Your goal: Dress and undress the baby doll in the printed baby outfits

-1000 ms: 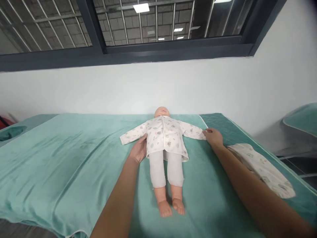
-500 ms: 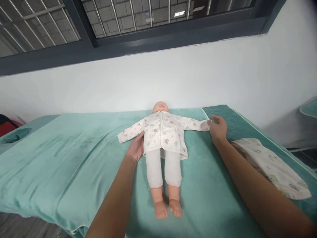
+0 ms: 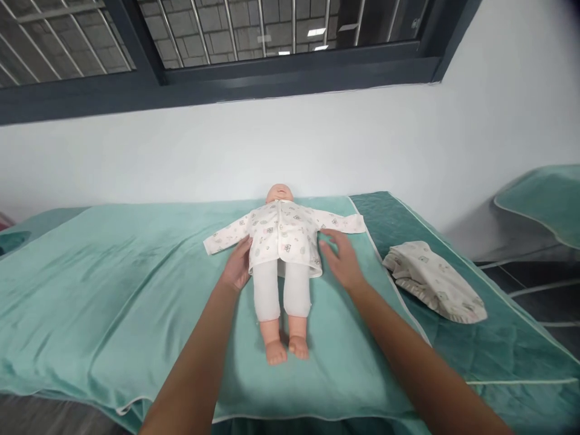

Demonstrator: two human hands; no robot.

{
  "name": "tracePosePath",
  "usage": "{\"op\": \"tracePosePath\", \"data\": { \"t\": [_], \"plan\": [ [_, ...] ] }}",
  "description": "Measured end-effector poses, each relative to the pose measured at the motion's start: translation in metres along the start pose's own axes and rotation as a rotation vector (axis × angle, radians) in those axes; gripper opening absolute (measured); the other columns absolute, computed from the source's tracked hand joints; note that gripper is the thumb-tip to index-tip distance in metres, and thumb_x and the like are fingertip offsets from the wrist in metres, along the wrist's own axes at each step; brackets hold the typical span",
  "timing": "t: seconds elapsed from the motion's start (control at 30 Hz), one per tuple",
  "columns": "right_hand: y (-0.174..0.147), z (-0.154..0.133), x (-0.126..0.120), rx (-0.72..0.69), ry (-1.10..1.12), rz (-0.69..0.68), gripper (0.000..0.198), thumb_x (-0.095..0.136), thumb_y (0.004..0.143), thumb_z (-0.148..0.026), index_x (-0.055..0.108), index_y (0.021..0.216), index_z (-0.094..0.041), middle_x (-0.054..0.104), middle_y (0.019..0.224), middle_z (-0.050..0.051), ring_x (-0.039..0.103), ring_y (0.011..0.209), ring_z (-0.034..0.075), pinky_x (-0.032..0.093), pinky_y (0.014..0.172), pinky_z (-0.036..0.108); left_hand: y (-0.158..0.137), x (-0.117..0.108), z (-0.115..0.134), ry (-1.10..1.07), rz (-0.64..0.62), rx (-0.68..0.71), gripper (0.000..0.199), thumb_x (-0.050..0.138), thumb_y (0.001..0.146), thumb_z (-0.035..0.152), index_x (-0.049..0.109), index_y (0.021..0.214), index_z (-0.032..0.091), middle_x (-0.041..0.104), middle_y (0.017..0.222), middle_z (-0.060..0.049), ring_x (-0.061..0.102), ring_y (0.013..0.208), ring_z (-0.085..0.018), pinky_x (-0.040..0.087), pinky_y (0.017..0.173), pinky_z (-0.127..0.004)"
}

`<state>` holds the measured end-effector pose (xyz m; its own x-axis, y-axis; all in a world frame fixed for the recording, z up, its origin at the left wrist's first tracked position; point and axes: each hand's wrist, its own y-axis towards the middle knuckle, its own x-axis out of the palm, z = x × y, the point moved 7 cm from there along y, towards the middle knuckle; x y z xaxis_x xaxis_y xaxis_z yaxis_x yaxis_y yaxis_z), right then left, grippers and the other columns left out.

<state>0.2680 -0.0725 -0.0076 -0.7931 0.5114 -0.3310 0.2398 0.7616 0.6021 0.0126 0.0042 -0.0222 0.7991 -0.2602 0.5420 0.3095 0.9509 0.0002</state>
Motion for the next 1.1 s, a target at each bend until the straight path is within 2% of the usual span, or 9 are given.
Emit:
{"op": "tracePosePath", "data": {
  "t": [0.17, 0.33, 0.47, 0.57, 0.67, 0.77, 0.9, 1.0, 1.1],
  "plan": [
    [-0.039, -0.03, 0.014, -0.036, 0.001, -0.127, 0.031, 0.059, 0.09, -0.041, 0.059, 0.117, -0.024, 0.064, 0.117, 0.009, 0.057, 0.111, 0.025, 0.048, 0.094, 0.044, -0.042, -0.026, 0.001, 0.151, 0.269, 0.135, 0.051, 0.072, 0.072, 0.018, 0.06, 0.121, 0.019, 0.063, 0.133, -0.013, 0.063, 0.117, -0.029, 0.053, 0.092, -0.039],
    [-0.05, -0.032, 0.011, 0.002, -0.05, -0.085, 0.027, 0.065, 0.086, -0.039, 0.06, 0.107, -0.022, 0.063, 0.103, 0.007, 0.058, 0.097, 0.023, 0.051, 0.081, 0.039, -0.072, -0.02, 0.004, 0.445, 0.182, 0.246, 0.058, 0.063, 0.07, 0.009, 0.058, 0.125, 0.026, 0.056, 0.141, -0.007, 0.054, 0.129, -0.026, 0.047, 0.099, -0.038],
    [-0.049, -0.042, 0.012, -0.104, -0.141, -0.062, 0.017, 0.058, 0.09, -0.03, 0.061, 0.105, -0.023, 0.063, 0.098, 0.007, 0.059, 0.094, 0.023, 0.05, 0.083, 0.04, -0.07, -0.011, 0.007, 0.729, 0.243, 0.335, 0.035, 0.061, 0.081, 0.023, 0.061, 0.116, 0.023, 0.063, 0.125, -0.009, 0.058, 0.118, -0.025, 0.048, 0.096, -0.039],
    [-0.046, -0.061, 0.019, -0.257, -0.21, -0.047, 0.014, 0.053, 0.093, -0.024, 0.062, 0.104, -0.024, 0.064, 0.102, 0.008, 0.059, 0.099, 0.024, 0.048, 0.089, 0.042, -0.066, -0.004, 0.018, 0.967, 0.33, 0.517, 0.024, 0.057, 0.084, 0.022, 0.062, 0.107, 0.021, 0.062, 0.112, -0.009, 0.06, 0.106, -0.023, 0.05, 0.09, -0.038],
    [-0.039, -0.071, 0.028, -0.3, -0.22, -0.014, 0.013, 0.052, 0.094, -0.025, 0.063, 0.101, -0.023, 0.064, 0.1, 0.008, 0.058, 0.097, 0.023, 0.047, 0.087, 0.039, -0.063, 0.006, 0.025, 1.122, 0.298, 0.725, 0.027, 0.05, 0.084, 0.012, 0.06, 0.107, 0.021, 0.06, 0.106, -0.008, 0.058, 0.101, -0.021, 0.05, 0.086, -0.036],
    [-0.031, -0.066, 0.032, -0.216, -0.147, 0.038, 0.015, 0.051, 0.095, -0.03, 0.062, 0.091, -0.022, 0.062, 0.089, 0.005, 0.057, 0.087, 0.02, 0.046, 0.08, 0.035, -0.064, 0.009, 0.03, 1.178, 0.307, 0.872, 0.022, 0.05, 0.087, 0.014, 0.059, 0.106, 0.02, 0.06, 0.1, -0.008, 0.057, 0.096, -0.021, 0.049, 0.085, -0.037],
    [-0.028, -0.038, 0.022, 0.089, 0.024, 0.191, 0.025, 0.051, 0.094, -0.043, 0.057, 0.086, -0.02, 0.054, 0.073, -0.002, 0.05, 0.069, 0.014, 0.041, 0.068, 0.029, -0.065, 0.016, 0.033, 1.241, 0.299, 0.969, 0.012, 0.054, 0.089, 0.023, 0.061, 0.099, 0.02, 0.063, 0.094, -0.007, 0.055, 0.092, -0.023, 0.045, 0.088, -0.039],
    [-0.029, -0.025, 0.017, 0.243, 0.137, 0.262, 0.029, 0.053, 0.091, -0.048, 0.055, 0.084, -0.02, 0.049, 0.068, -0.005, 0.046, 0.064, 0.013, 0.04, 0.064, 0.027, -0.057, 0.02, 0.03, 1.176, 0.185, 0.885, 0.012, 0.057, 0.087, 0.025, 0.065, 0.096, 0.021, 0.063, 0.091, -0.006, 0.056, 0.089, -0.022, 0.044, 0.087, -0.036],
    [-0.027, -0.018, 0.02, 0.328, 0.295, 0.273, 0.029, 0.058, 0.087, -0.049, 0.052, 0.08, -0.021, 0.046, 0.064, -0.007, 0.044, 0.06, 0.011, 0.04, 0.061, 0.025, -0.042, 0.005, 0.028, 0.896, 0.216, 0.656, 0.011, 0.063, 0.083, 0.031, 0.065, 0.081, 0.021, 0.06, 0.077, -0.001, 0.054, 0.075, -0.018, 0.043, 0.076, -0.029]
  ]
}}
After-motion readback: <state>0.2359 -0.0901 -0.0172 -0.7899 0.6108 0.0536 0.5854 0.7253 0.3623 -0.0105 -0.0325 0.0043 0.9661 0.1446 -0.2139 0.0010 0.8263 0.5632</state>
